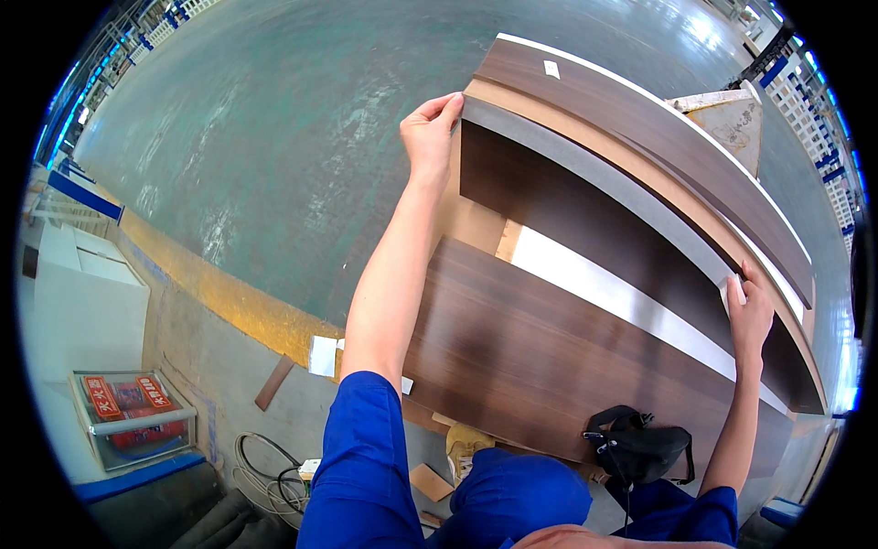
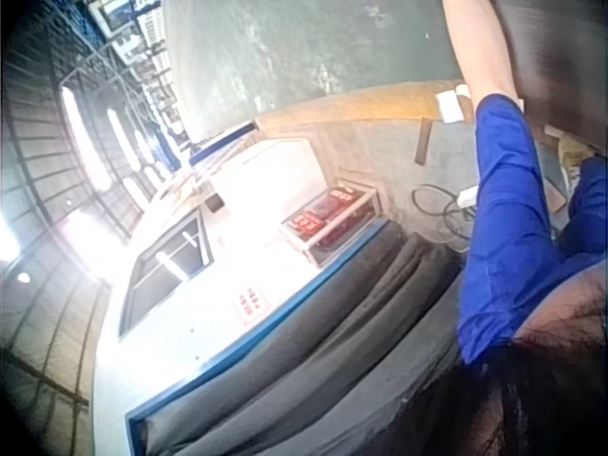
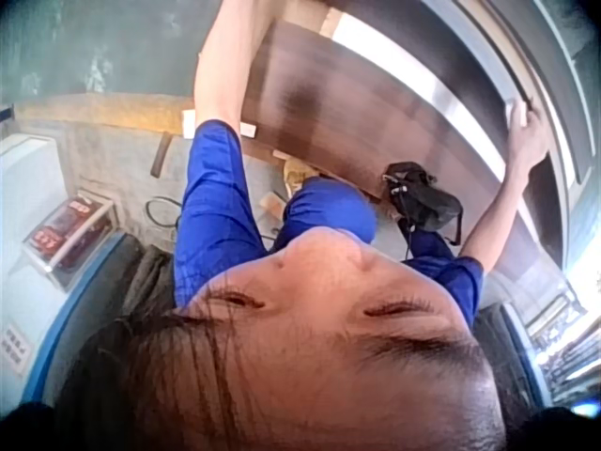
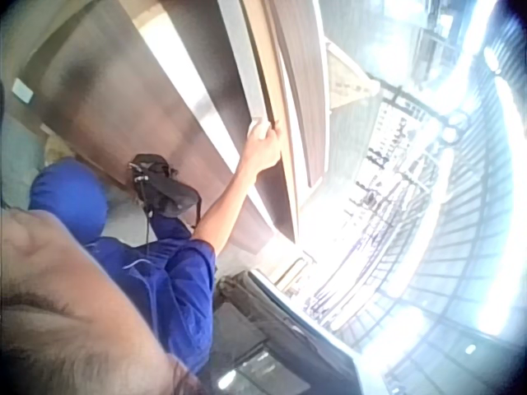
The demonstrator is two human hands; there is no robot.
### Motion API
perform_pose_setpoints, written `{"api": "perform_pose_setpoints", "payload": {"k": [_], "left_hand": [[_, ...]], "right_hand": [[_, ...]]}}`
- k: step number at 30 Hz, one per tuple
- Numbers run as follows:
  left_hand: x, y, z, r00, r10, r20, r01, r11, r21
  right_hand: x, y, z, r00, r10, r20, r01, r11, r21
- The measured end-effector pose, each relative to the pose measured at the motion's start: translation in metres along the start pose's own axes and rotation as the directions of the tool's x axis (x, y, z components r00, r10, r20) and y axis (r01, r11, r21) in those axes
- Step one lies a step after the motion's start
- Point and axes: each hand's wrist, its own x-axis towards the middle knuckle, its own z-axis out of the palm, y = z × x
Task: The person sits on the factory floor and applies white tape strips to the edges of curved wooden panels. They use a small cutting tool to trim the tape and smooth it down, then lift and reposition the panels to continue taping other edges.
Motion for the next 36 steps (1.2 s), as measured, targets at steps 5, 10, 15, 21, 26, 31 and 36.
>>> {"api": "perform_pose_setpoints", "payload": {"k": [5, 10, 15, 21, 26, 31, 36], "left_hand": [[-0.001, -0.001, 0.002, 1.000, 0.003, -0.015, -0.004, 1.000, -0.015], [-0.002, -0.004, 0.003, 0.998, 0.025, -0.050, -0.024, 1.000, 0.018], [-0.006, -0.003, 0.008, 0.996, 0.046, -0.081, -0.046, 0.999, 0.005], [-0.009, -0.003, 0.013, 0.990, 0.048, -0.136, -0.052, 0.998, -0.027], [-0.007, -0.006, 0.014, 0.987, 0.066, -0.149, -0.067, 0.998, -0.006], [-0.006, -0.009, 0.014, 0.981, 0.090, -0.171, -0.092, 0.996, 0.001], [-0.004, -0.017, 0.016, 0.991, 0.054, -0.125, -0.070, 0.989, -0.128]], "right_hand": [[0.000, 0.003, 0.002, 1.000, 0.008, 0.019, -0.009, 1.000, 0.019], [0.000, 0.006, 0.004, 1.000, -0.014, -0.001, 0.014, 1.000, 0.004], [0.001, 0.004, 0.003, 1.000, -0.009, 0.003, 0.009, 1.000, 0.004], [0.002, 0.002, 0.004, 1.000, 0.001, 0.014, -0.001, 1.000, -0.011], [0.001, 0.005, 0.006, 1.000, -0.004, -0.003, 0.004, 1.000, 0.000], [0.001, 0.002, 0.005, 1.000, -0.013, -0.002, 0.013, 1.000, -0.002], [0.002, 0.002, 0.003, 1.000, -0.004, 0.020, 0.003, 1.000, 0.014]]}}
